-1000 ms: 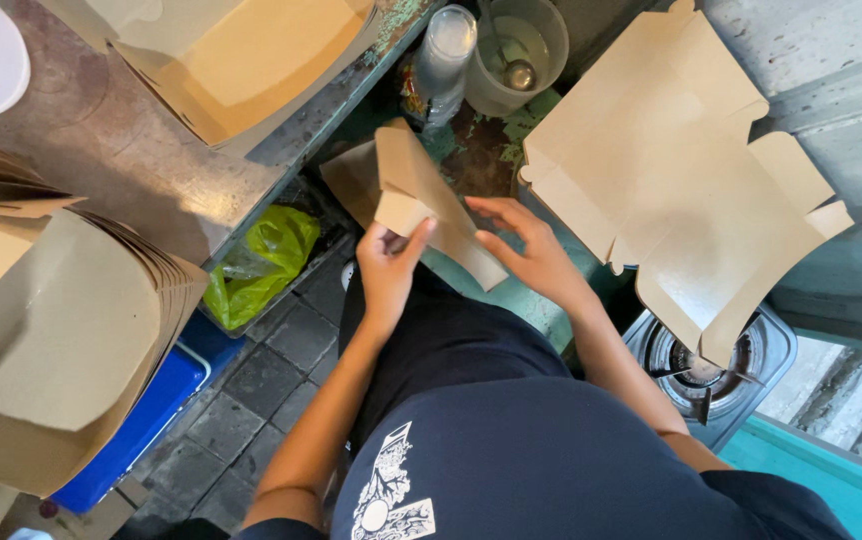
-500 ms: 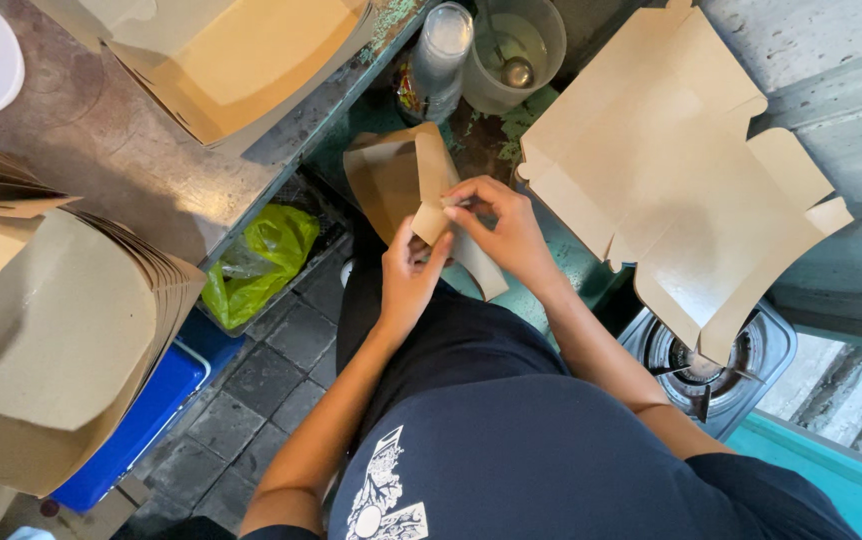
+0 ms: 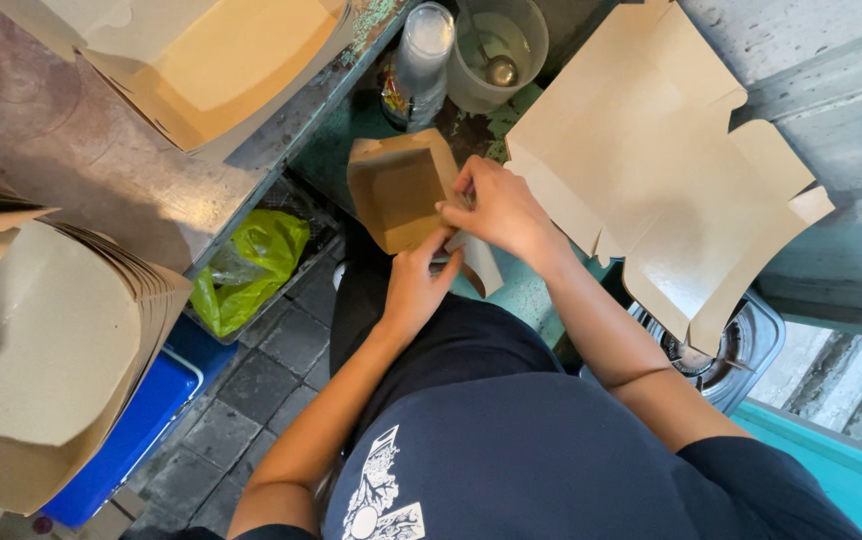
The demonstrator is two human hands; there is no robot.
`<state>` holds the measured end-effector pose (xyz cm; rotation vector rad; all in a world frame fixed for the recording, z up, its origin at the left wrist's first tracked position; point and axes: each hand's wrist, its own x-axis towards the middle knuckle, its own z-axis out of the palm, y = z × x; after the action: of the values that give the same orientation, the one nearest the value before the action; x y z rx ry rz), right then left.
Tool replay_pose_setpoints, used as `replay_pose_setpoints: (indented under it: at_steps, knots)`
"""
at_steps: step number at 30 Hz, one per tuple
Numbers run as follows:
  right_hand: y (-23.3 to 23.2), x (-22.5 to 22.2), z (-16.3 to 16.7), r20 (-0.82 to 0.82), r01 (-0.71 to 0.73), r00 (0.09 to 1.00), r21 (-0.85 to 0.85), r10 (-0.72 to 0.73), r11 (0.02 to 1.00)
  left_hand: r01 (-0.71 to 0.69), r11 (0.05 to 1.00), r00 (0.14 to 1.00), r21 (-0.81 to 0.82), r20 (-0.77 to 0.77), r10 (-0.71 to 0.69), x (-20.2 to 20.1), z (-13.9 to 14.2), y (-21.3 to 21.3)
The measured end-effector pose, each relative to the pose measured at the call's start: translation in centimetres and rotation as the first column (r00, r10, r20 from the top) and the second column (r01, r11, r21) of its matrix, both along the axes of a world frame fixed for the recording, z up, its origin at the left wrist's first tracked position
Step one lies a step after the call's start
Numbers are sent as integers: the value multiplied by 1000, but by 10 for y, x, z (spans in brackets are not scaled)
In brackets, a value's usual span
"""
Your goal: The person folds flat cardboard pieces into small rectangular boxes by hand, aligning edges and tucking flaps to form the box shape. Completed boxes are stacked on the work surface.
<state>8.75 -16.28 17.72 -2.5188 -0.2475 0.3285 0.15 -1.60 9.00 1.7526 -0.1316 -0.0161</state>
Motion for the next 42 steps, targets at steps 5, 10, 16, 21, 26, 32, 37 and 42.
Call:
replay_pose_setpoints:
  at_steps: [5,10,16,21,26,32,37,42]
  knots:
    - [-18,4,0,-141,88,987,55,-80,995,1,986,982,-165,-188,-33,-2,-8,0]
    - [-26,-17,4,-222,155,967,134,-123,979,-54,815,903,-577,-377,-207,0,-34,-2]
    - [-39,-40,11,-353,215,921,108,-165,971,-42,754,794,-655,-480,-373,-5,-58,-8]
    - [-49,-51,9,-293,179,943,48,-157,983,48,818,803,-573,-465,-373,-5,-67,-18]
    - [-38,-43,4,-120,211,974,171,-193,962,-13,749,844,-662,-410,-347,12,-72,-22]
    - [-17,-31,5,118,87,988,139,-104,987,-109,669,911,-735,-343,-228,24,-71,-26]
    - [-8,-19,-13,116,20,992,214,-46,977,-232,619,910,-750,-393,-134,33,-75,-24]
    - [-5,-24,-41,88,107,988,232,-130,967,-272,614,896,-741,-428,-119,33,-76,-24]
